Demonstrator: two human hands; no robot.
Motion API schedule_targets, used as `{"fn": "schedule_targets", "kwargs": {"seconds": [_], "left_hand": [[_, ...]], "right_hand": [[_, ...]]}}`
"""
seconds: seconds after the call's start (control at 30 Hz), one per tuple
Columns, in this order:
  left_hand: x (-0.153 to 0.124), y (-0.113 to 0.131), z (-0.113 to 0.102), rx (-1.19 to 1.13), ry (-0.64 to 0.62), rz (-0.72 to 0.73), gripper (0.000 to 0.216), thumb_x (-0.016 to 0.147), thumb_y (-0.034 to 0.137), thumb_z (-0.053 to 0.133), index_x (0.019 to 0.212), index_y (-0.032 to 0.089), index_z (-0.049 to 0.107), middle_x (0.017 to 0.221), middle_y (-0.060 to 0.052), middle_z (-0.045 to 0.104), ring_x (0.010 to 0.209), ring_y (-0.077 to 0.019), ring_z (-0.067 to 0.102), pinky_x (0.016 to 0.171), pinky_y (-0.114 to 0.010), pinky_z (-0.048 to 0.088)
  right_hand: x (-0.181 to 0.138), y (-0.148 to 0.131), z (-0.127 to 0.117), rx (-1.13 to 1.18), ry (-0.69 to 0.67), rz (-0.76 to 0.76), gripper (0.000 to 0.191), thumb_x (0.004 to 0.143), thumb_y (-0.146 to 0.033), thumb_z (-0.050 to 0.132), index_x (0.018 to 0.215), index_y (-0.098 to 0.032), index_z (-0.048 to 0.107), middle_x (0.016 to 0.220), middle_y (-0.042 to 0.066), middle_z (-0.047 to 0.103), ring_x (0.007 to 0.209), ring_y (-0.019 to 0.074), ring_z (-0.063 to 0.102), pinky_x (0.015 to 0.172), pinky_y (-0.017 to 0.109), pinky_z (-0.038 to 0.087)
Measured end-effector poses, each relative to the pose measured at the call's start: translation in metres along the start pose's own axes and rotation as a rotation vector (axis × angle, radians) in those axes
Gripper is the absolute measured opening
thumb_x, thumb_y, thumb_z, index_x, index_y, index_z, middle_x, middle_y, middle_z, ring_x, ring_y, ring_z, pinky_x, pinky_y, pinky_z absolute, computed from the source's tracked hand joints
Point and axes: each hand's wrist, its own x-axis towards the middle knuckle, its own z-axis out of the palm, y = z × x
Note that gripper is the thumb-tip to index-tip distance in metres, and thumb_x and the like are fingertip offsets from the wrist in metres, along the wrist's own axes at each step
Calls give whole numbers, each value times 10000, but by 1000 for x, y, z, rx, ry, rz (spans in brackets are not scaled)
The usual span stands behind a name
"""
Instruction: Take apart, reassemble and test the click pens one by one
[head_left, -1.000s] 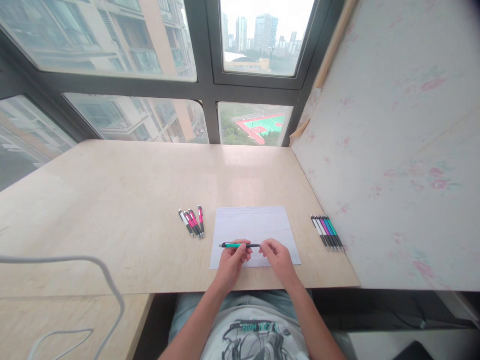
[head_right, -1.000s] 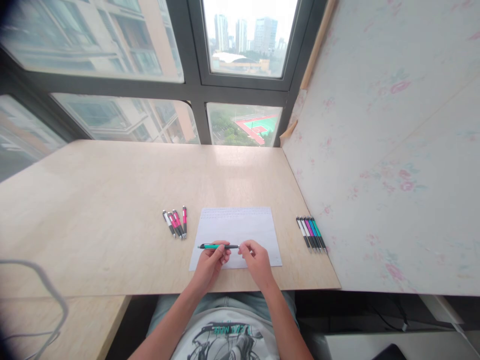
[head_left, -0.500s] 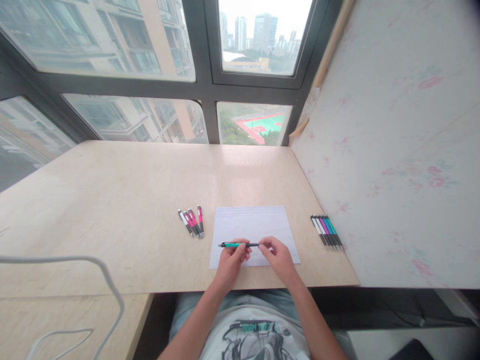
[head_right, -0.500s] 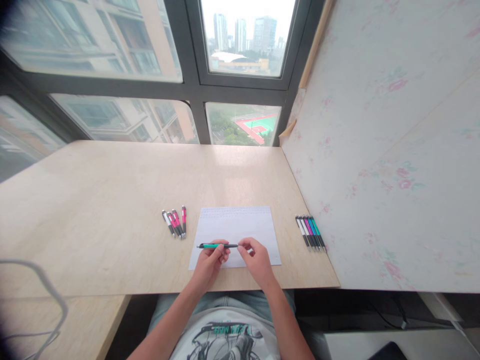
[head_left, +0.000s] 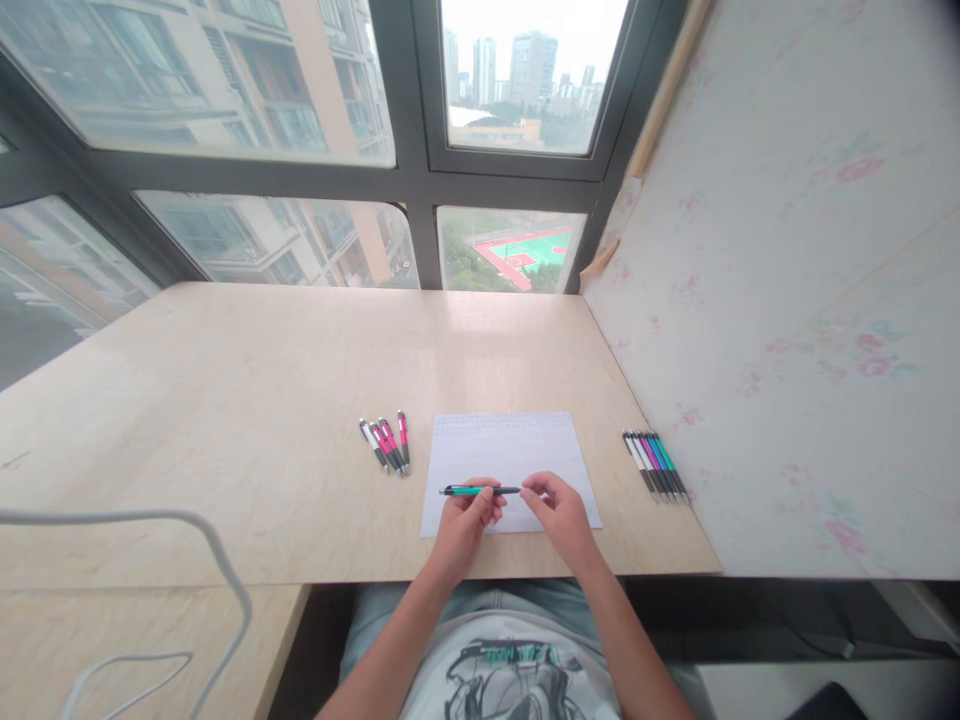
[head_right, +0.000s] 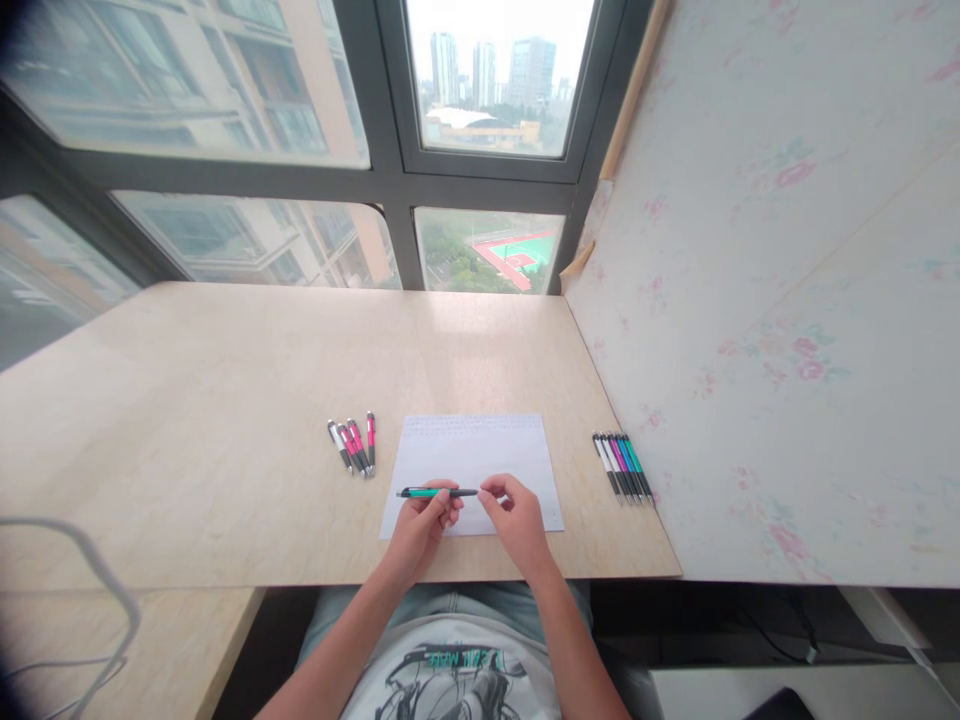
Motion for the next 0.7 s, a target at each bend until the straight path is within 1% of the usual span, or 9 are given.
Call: {"fn": "schedule_targets", "kwargs": {"seconds": [0.13, 0.27, 0.37, 0.43, 0.5, 0.57, 0.67, 0.7], "left_hand": [[1, 0, -1, -57, -3, -11, 289, 795, 332, 745, 973, 113, 682, 750, -63, 684, 612, -86, 554, 570, -195, 407], [3, 0, -3, -99, 7, -21, 278, 804, 322, 741, 980, 115, 680, 749, -59, 680, 616, -79, 557, 580, -185, 417], [3, 1, -3, -126, 21, -24, 286, 789, 321, 757, 968, 110, 685, 743, -59, 677, 615, -80, 562, 582, -183, 428], [3, 2, -3, -153, 27, -30, 291, 777, 316, 768, 963, 108, 689, 740, -59, 677, 614, -81, 569, 589, -184, 441], [3, 3, -4, -182, 27, -39, 284, 773, 307, 771, 961, 109, 692, 741, -59, 679, 615, -82, 578, 602, -186, 453], [3, 3, -4, -205, 22, -44, 271, 772, 296, 772, 955, 112, 694, 745, -61, 683, 620, -83, 588, 618, -187, 465], [1, 4, -4, -230, 12, -47, 261, 768, 287, 773, 947, 114, 695, 741, -63, 687, 629, -87, 598, 630, -185, 470], [1, 4, -4, -236, 9, -47, 259, 770, 287, 772, 947, 115, 694, 736, -62, 686, 630, -88, 599, 626, -184, 469]], "right_hand": [[0, 5, 0, 40, 13, 24, 255, 809, -432, 665, 879, -188, 685, 888, 75, 695, 858, 221, 632, 694, 297, 490], [2, 10, -2, 37, 37, 34, 252, 804, -426, 667, 879, -186, 694, 877, 75, 706, 840, 222, 644, 706, 308, 505], [9, 13, -4, -30, 70, 19, 239, 819, -404, 646, 892, -184, 704, 864, 73, 721, 818, 221, 659, 722, 318, 516], [18, 13, -2, -128, 78, -27, 227, 859, -372, 592, 909, -184, 709, 887, 76, 733, 823, 217, 671, 739, 318, 523], [30, 12, 3, -283, 48, -112, 225, 895, -314, 527, 907, -185, 711, 918, 77, 737, 835, 205, 674, 751, 308, 522], [44, 9, 13, -428, -9, -198, 211, 895, -251, 507, 899, -188, 708, 925, 70, 732, 822, 189, 667, 746, 291, 512], [68, 2, 33, -510, -74, -252, 182, 870, -179, 526, 934, -190, 696, 902, 57, 715, 778, 172, 640, 750, 279, 485], [75, 0, 40, -539, -91, -264, 176, 863, -156, 527, 919, -188, 691, 885, 57, 706, 785, 174, 629, 765, 284, 473]]}}
